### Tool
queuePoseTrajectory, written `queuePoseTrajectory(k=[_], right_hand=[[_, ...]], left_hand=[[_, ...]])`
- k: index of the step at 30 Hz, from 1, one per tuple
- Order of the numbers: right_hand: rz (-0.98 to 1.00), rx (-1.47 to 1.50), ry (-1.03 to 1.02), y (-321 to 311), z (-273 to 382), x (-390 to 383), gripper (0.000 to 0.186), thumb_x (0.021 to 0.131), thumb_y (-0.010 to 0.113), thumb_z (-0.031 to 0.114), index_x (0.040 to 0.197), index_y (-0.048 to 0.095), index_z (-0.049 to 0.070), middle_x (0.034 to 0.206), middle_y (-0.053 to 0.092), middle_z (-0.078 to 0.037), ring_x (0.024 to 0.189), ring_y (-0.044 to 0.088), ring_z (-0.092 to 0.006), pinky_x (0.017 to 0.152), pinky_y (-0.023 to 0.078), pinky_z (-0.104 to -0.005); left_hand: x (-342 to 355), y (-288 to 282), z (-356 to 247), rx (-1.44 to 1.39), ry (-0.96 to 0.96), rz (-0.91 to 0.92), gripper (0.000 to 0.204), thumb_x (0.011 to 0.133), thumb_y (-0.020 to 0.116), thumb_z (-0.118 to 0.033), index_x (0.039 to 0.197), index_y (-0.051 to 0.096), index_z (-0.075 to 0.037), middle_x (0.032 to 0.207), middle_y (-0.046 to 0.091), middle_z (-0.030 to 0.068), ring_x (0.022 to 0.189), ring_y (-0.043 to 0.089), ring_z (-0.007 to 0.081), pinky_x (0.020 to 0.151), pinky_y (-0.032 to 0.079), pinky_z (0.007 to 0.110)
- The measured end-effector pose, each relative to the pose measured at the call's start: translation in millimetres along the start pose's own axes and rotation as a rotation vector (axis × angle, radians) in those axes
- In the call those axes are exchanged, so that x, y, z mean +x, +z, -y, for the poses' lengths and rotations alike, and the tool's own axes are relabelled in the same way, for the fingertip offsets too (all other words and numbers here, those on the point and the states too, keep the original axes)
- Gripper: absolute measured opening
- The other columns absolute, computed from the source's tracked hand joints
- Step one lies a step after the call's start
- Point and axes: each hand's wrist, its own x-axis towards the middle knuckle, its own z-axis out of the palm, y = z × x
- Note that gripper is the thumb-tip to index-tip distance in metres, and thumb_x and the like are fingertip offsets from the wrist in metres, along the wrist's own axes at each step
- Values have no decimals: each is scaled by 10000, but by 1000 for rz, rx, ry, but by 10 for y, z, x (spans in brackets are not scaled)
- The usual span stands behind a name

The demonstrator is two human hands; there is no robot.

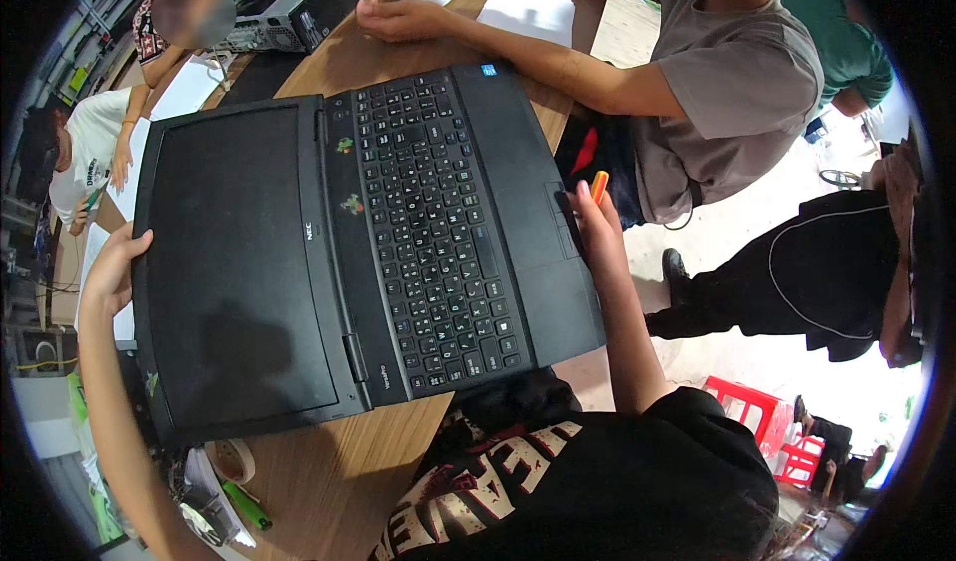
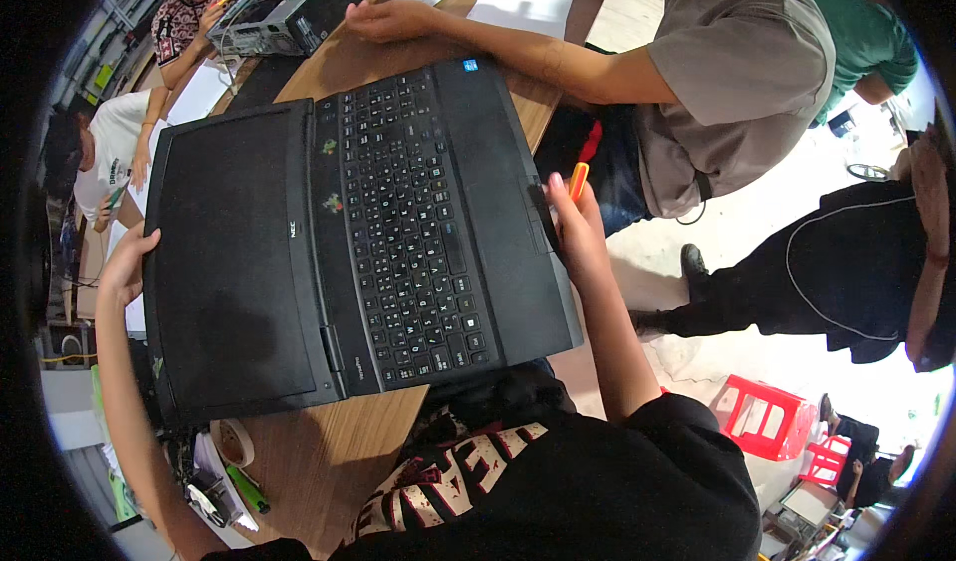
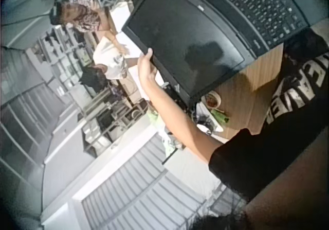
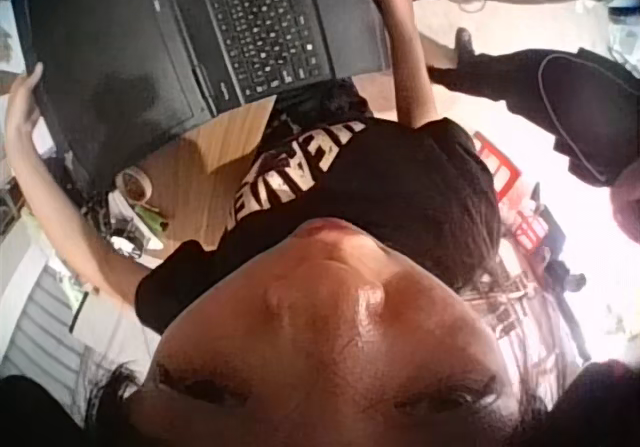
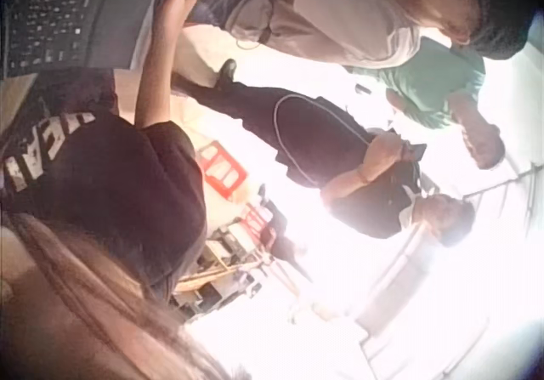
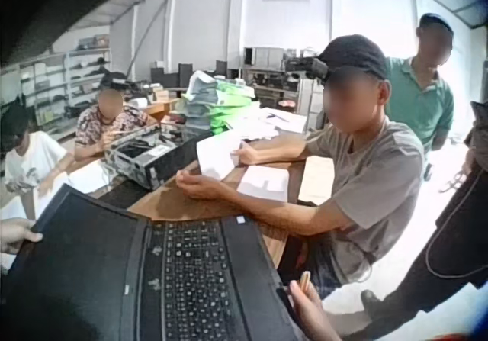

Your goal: The person disassembles the top casing of a laptop by removing the screen bezel and unscrewing components along the hinge area using a screwdriver.

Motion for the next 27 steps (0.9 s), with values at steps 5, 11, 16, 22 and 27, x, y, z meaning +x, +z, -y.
queuePoseTrajectory(k=[5, 11, 16, 22, 27], right_hand=[[-10, -317, -317, -262, -61, 93, 245, 969, 658, 196, 914, 443, 91, 872, 482, 11, 796, 454, -75, 721, 392, -236], [81, -608, -483, -651, 99, 162, 167, 991, 593, 146, 995, 470, 35, 795, 500, -39, 720, 475, -106, 658, 412, -278], [102, -683, -531, -648, 57, 85, 188, 1002, 568, 153, 1025, 452, 7, 757, 537, -139, 657, 515, -180, 605, 418, -327], [236, -770, -538, -753, 418, 401, 187, 1011, 533, 148, 1064, 430, 1, 751, 537, -195, 659, 561, -309, 608, 423, -385], [143, -794, -434, -470, 215, -272, 189, 996, 539, 135, 1025, 399, 11, 761, 534, -241, 690, 568, -445, 598, 424, -440]], left_hand=[[-64, 253, -130, 132, -54, -107, 361, 966, 585, -166, 1267, 534, 27, 1069, 691, 114, 886, 702, 173, 719, 594, 310], [91, 597, -330, 124, -84, -73, 299, 965, 574, -127, 1227, 582, 16, 1054, 702, 85, 931, 687, 171, 805, 559, 336], [354, 619, -242, 173, -18, -163, 277, 941, 584, -76, 1193, 611, 33, 1037, 705, 87, 937, 668, 167, 832, 518, 329], [380, 772, -59, 209, 139, -382, 417, 914, 580, -40, 1330, 586, -17, 1067, 692, 92, 952, 640, 178, 890, 465, 295], [776, 835, -283, 574, 295, -625, 508, 889, 616, -38, 1392, 557, -76, 1161, 658, 138, 1010, 631, 205, 915, 463, 312]])
